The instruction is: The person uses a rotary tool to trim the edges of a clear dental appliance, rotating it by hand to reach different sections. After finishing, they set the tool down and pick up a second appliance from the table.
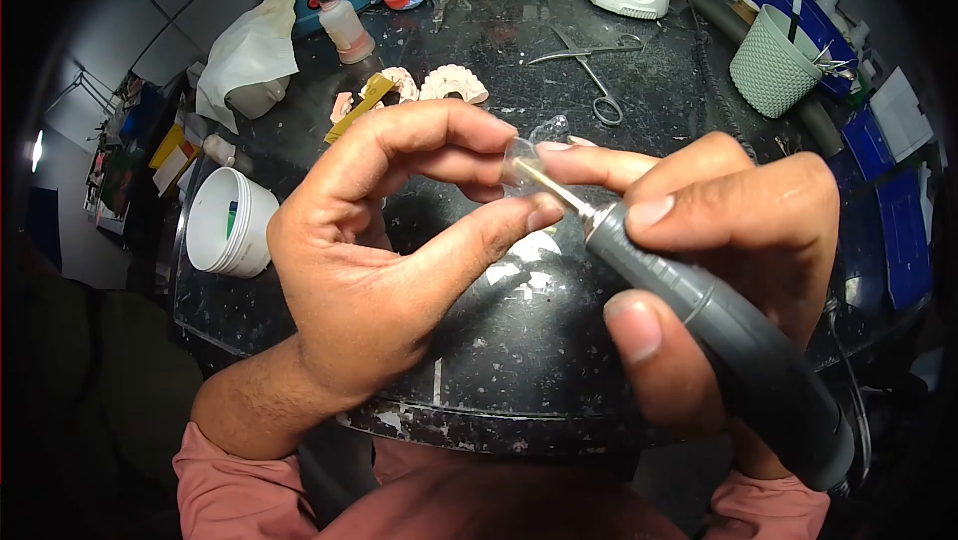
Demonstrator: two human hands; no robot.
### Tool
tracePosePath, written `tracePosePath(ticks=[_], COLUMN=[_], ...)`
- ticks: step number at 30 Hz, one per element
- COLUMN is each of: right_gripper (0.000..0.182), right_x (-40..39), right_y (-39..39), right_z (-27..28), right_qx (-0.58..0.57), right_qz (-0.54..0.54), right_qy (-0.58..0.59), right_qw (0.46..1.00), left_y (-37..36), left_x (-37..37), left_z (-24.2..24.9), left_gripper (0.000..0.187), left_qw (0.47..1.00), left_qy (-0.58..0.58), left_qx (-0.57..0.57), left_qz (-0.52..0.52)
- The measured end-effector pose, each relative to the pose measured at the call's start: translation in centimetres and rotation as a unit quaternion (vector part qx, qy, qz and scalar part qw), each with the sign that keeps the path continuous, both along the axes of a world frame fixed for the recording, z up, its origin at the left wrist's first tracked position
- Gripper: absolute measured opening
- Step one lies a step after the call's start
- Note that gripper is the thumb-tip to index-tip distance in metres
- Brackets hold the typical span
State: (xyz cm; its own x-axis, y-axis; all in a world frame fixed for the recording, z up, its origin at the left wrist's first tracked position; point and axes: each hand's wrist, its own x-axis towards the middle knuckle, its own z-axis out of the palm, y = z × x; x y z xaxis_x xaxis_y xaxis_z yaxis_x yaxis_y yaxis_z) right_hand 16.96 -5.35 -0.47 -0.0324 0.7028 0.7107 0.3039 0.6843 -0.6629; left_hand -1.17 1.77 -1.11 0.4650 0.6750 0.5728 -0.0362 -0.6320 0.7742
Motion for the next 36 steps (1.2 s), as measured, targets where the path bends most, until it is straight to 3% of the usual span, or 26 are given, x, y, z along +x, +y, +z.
tracePosePath(ticks=[2,21,23,27,33,36], right_gripper=[0.041,0.042,0.042,0.041,0.038,0.037], right_x=[0.23,0.19,0.65,0.24,0.36,0.71], right_y=[0.41,0.14,0.48,0.14,0.41,0.23], right_z=[-0.03,-0.09,-0.18,-0.05,-0.03,0.30], right_qx=[0.036,0.012,0.028,0.017,0.037,0.019], right_qz=[0.040,0.010,0.070,0.004,0.038,0.039], right_qy=[-0.020,-0.007,-0.020,-0.023,-0.032,-0.074], right_qw=[0.998,1.000,0.997,1.000,0.998,0.996], left_y=[0.03,-0.10,0.13,-0.06,-0.08,0.54], left_x=[-0.06,0.10,0.00,-0.07,-0.11,-0.21], left_z=[0.02,-0.09,-0.15,-0.12,0.07,-0.43], left_gripper=[0.037,0.039,0.040,0.040,0.036,0.036], left_qw=[0.999,0.999,1.000,0.999,1.000,0.999], left_qy=[-0.014,-0.014,-0.018,-0.014,-0.007,0.010], left_qx=[-0.025,-0.044,-0.007,-0.042,-0.015,0.052], left_qz=[-0.016,-0.005,-0.020,-0.021,-0.001,-0.003])
